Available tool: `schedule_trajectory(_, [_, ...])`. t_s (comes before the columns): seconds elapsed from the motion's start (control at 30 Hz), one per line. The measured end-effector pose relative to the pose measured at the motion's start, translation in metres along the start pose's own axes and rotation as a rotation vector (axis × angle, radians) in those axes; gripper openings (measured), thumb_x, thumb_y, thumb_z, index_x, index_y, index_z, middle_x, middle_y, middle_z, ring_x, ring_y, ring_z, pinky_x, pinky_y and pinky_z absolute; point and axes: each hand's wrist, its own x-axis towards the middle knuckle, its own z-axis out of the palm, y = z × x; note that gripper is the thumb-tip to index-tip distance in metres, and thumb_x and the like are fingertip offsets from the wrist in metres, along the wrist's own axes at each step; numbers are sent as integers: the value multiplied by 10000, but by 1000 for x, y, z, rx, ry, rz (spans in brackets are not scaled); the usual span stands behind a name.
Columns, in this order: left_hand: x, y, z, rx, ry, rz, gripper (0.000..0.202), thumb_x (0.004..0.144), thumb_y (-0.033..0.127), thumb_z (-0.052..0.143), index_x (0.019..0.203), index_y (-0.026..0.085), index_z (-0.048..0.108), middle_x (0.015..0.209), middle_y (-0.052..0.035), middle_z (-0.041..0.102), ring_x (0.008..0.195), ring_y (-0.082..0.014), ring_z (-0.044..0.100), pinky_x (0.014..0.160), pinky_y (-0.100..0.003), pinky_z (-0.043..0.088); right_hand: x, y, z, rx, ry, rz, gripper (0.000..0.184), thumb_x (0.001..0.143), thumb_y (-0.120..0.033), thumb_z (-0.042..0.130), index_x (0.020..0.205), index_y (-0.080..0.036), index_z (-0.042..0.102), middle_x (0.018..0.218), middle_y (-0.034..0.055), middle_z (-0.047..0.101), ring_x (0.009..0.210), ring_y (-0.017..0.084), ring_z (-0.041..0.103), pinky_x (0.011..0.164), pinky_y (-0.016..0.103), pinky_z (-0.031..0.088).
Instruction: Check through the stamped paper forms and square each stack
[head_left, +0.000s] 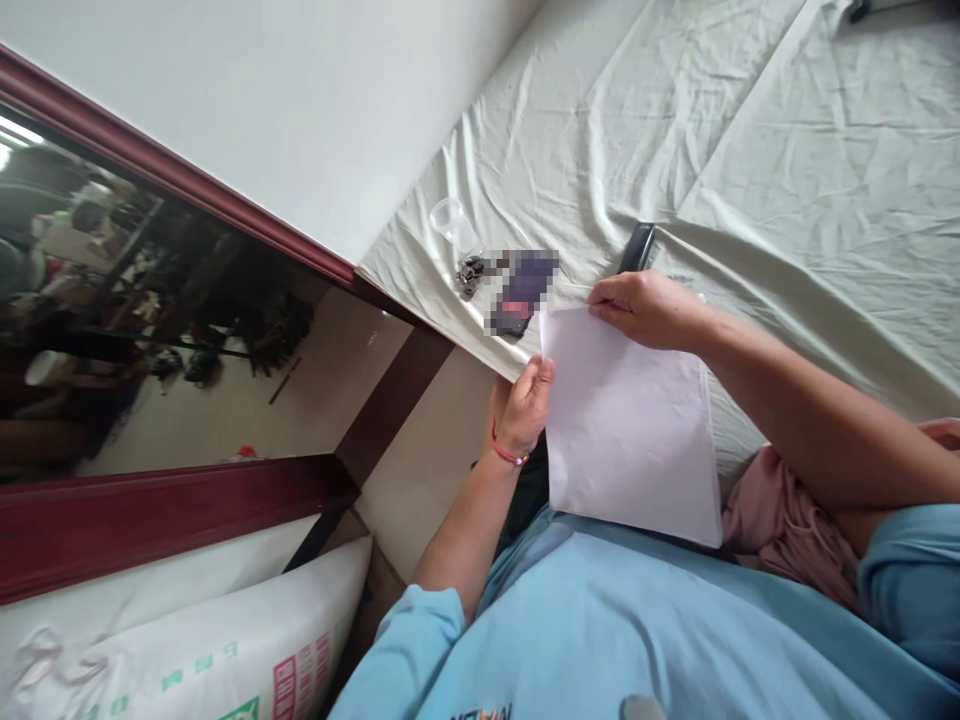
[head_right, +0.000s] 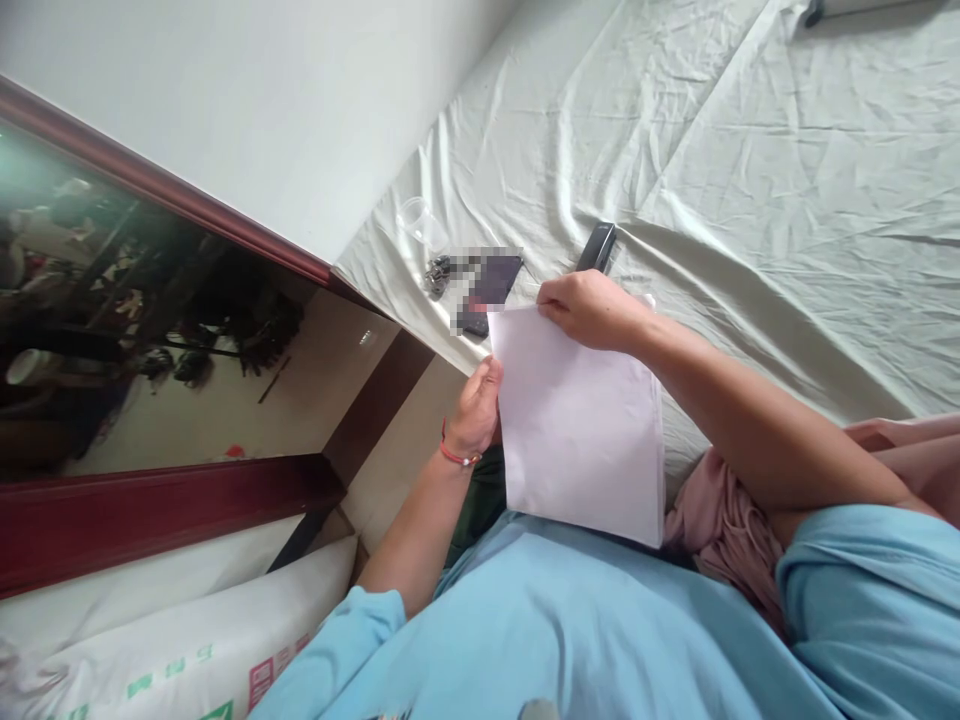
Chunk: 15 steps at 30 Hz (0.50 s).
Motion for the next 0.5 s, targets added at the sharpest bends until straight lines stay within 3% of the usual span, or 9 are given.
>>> schedule_trajectory(0.2, [-3,1,16,-16,-94,-73,687,800,801,875,1042,160,820,1010,-106,855,1229,-367,780,1069,-487,658,5,7,8,-56,-9,-111,362,1062,-280,482,1073,-155,822,1087,135,804,982,259,694,897,353,479])
schedule_trajectory(0.3, [-2,-2,17,-71,-122,-106,737,741,791,925,1098,154,820,1053,-109,863,1231,-362,788,1048,-477,674,5,7,14,-146,38,-172,445,1101,-272,410,1160,-149,834,1135,154,802,1043,283,670,994,395,467])
schedule_trajectory(0.5, [-2,-6,18,-99,-116,-115,769,743,817,904,1120,153,810,1080,-116,871,1206,-352,804,1027,-454,678,3,7,18,-240,-26,-233,434,1130,-283,397,1110,-206,823,1039,120,787,1009,270,639,941,390,443])
